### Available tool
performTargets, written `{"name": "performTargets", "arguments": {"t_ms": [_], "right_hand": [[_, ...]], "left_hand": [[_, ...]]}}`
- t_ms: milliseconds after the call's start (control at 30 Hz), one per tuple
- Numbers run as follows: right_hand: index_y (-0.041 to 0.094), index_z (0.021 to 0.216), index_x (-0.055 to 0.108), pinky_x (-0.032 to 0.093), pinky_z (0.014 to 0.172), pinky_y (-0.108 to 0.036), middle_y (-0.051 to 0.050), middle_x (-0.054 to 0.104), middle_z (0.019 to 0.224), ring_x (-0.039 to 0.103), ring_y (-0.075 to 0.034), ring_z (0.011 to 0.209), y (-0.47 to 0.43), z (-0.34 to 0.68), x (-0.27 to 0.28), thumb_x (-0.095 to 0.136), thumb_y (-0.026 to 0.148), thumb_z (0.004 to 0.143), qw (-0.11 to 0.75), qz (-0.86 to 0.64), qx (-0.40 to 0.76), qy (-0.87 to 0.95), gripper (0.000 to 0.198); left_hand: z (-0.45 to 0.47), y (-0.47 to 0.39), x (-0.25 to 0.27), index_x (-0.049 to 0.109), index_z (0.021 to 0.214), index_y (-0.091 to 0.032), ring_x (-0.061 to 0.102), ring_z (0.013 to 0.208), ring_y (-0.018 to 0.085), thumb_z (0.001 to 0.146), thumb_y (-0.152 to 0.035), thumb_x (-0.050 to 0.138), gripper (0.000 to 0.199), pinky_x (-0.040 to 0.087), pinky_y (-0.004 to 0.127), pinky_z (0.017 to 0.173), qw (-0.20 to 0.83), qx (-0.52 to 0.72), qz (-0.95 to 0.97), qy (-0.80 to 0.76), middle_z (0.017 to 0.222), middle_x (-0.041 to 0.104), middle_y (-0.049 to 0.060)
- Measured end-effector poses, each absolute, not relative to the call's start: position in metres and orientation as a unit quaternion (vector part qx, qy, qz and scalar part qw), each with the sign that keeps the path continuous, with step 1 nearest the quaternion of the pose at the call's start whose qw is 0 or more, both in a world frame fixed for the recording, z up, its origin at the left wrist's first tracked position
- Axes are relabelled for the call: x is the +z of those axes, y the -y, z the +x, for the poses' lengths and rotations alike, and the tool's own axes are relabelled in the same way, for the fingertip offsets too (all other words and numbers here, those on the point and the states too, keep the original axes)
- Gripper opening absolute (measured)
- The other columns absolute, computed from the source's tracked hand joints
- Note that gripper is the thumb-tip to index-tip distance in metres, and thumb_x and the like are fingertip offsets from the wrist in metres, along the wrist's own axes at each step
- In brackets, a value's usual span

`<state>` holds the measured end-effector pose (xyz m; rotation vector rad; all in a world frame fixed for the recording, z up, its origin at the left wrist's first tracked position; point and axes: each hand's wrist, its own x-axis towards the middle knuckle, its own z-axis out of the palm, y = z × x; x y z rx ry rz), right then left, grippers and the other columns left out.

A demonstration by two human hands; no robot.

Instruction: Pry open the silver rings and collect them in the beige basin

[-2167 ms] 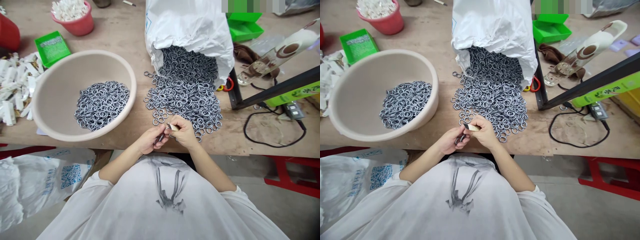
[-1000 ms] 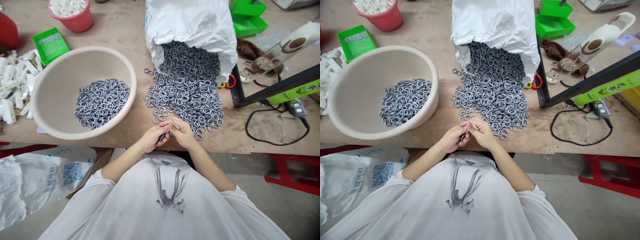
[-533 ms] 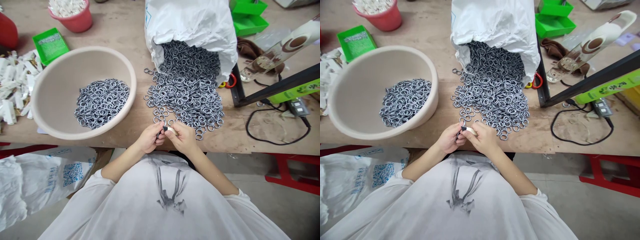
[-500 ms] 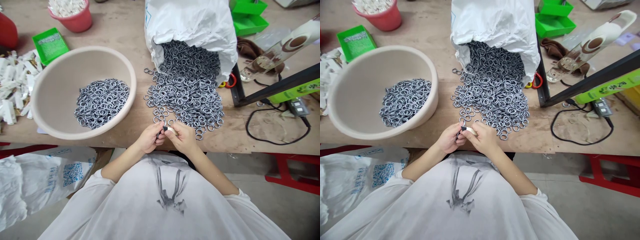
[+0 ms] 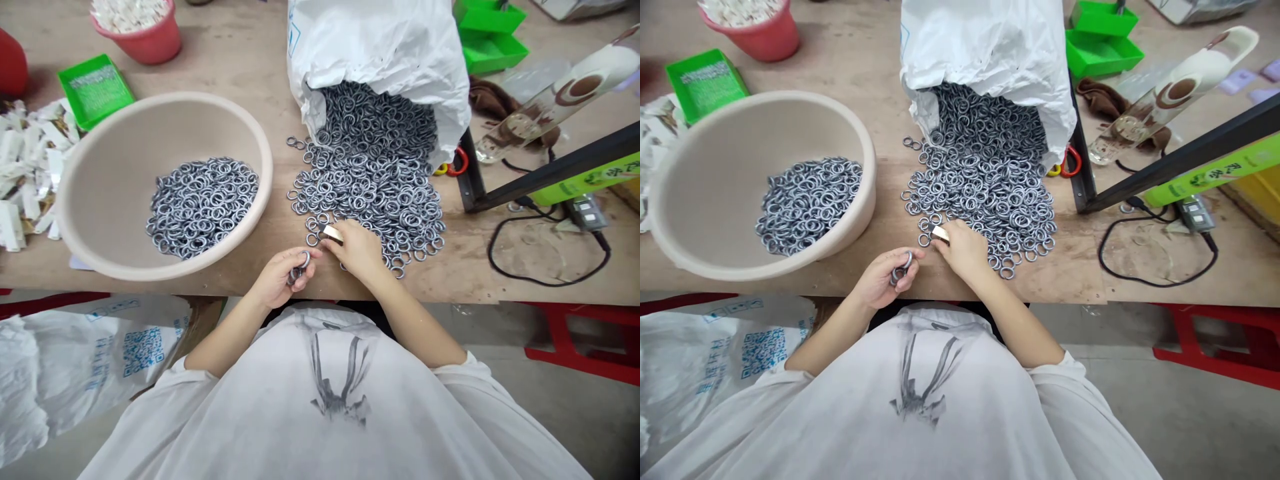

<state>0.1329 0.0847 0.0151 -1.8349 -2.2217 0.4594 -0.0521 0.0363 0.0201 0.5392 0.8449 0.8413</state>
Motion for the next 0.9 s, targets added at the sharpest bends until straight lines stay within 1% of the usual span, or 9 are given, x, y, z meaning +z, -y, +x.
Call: {"name": "performTargets", "arguments": {"t_ms": [67, 200, 300, 400, 500, 600, 700, 800, 900], "right_hand": [[0.024, 0.113, 0.070, 0.033, 0.064, -0.031, -0.008, 0.070, 0.109, 0.065, -0.024, 0.088, -0.088, 0.125, 0.015, 0.063, 0.044, 0.092, 0.069, -0.623, 0.140, 0.767, 0.030], [0.022, 0.109, 0.071, 0.031, 0.062, -0.031, -0.010, 0.069, 0.108, 0.064, -0.023, 0.083, -0.092, 0.120, 0.012, 0.052, 0.037, 0.097, 0.062, -0.634, 0.115, 0.762, 0.027], [0.019, 0.095, 0.072, 0.034, 0.064, -0.031, -0.008, 0.069, 0.094, 0.062, -0.021, 0.081, -0.091, 0.124, 0.010, 0.052, 0.031, 0.095, 0.151, -0.623, 0.188, 0.744, 0.023], [0.018, 0.082, 0.069, 0.037, 0.066, -0.029, -0.003, 0.064, 0.076, 0.057, -0.018, 0.073, -0.081, 0.127, 0.013, 0.059, 0.040, 0.092, 0.286, -0.558, 0.364, 0.689, 0.026], [0.019, 0.075, 0.064, 0.037, 0.063, -0.027, 0.001, 0.059, 0.067, 0.051, -0.014, 0.065, -0.065, 0.126, 0.018, 0.066, 0.049, 0.086, 0.350, -0.503, 0.488, 0.622, 0.032], [0.020, 0.076, 0.061, 0.038, 0.060, -0.026, 0.004, 0.056, 0.066, 0.048, -0.012, 0.062, -0.054, 0.125, 0.021, 0.079, 0.051, 0.074, 0.396, -0.498, 0.512, 0.577, 0.037], [0.022, 0.088, 0.063, 0.046, 0.068, -0.029, 0.001, 0.064, 0.079, 0.057, -0.015, 0.071, -0.054, 0.128, 0.021, 0.085, 0.055, 0.065, 0.429, -0.468, 0.537, 0.556, 0.046], [0.022, 0.096, 0.065, 0.049, 0.075, -0.032, -0.002, 0.068, 0.088, 0.062, -0.018, 0.080, -0.058, 0.133, 0.021, 0.074, 0.066, 0.073, 0.420, -0.447, 0.558, 0.558, 0.050], [0.020, 0.093, 0.066, 0.046, 0.070, -0.031, -0.003, 0.067, 0.081, 0.060, -0.017, 0.073, -0.056, 0.137, 0.022, 0.060, 0.070, 0.085, 0.410, -0.479, 0.474, 0.615, 0.050]], "left_hand": [[-0.059, -0.037, 0.015, 0.064, 0.098, -0.015, 0.040, 0.040, 0.004, 0.074, -0.027, 0.071, 0.028, 0.022, 0.016, 0.037, 0.777, 0.406, 0.240, -0.417, 0.065, 0.061, -0.002], [-0.062, -0.039, 0.011, 0.060, 0.085, -0.015, 0.045, 0.043, 0.006, 0.069, -0.034, 0.071, 0.027, 0.023, 0.016, 0.036, 0.761, 0.416, 0.217, -0.447, 0.068, 0.062, 0.000], [-0.054, -0.042, 0.011, 0.057, 0.083, -0.016, 0.045, 0.045, 0.005, 0.070, -0.043, 0.075, 0.035, 0.022, 0.015, 0.036, 0.739, 0.425, 0.221, -0.474, 0.069, 0.060, -0.001], [-0.039, -0.046, 0.011, 0.055, 0.083, -0.017, 0.040, 0.044, 0.003, 0.069, -0.052, 0.079, 0.044, 0.019, 0.015, 0.037, 0.716, 0.436, 0.255, -0.482, 0.067, 0.056, -0.004], [-0.023, -0.047, 0.011, 0.054, 0.079, -0.018, 0.033, 0.043, 0.003, 0.068, -0.063, 0.078, 0.053, 0.018, 0.016, 0.038, 0.715, 0.451, 0.282, -0.453, 0.060, 0.046, -0.007], [-0.014, -0.046, 0.012, 0.049, 0.069, -0.017, 0.029, 0.044, 0.003, 0.068, -0.067, 0.077, 0.057, 0.020, 0.017, 0.040, 0.710, 0.475, 0.300, -0.424, 0.056, 0.037, -0.008], [-0.012, -0.045, 0.015, 0.047, 0.066, -0.017, 0.027, 0.045, 0.003, 0.069, -0.067, 0.077, 0.058, 0.021, 0.017, 0.041, 0.722, 0.465, 0.316, -0.404, 0.055, 0.035, -0.008], [-0.014, -0.045, 0.018, 0.049, 0.068, -0.017, 0.027, 0.044, 0.003, 0.069, -0.065, 0.077, 0.056, 0.018, 0.017, 0.040, 0.740, 0.447, 0.313, -0.394, 0.054, 0.036, -0.008], [-0.015, -0.044, 0.022, 0.046, 0.068, -0.018, 0.026, 0.042, 0.003, 0.072, -0.063, 0.075, 0.054, 0.017, 0.017, 0.039, 0.748, 0.441, 0.297, -0.397, 0.052, 0.036, -0.008]]}}
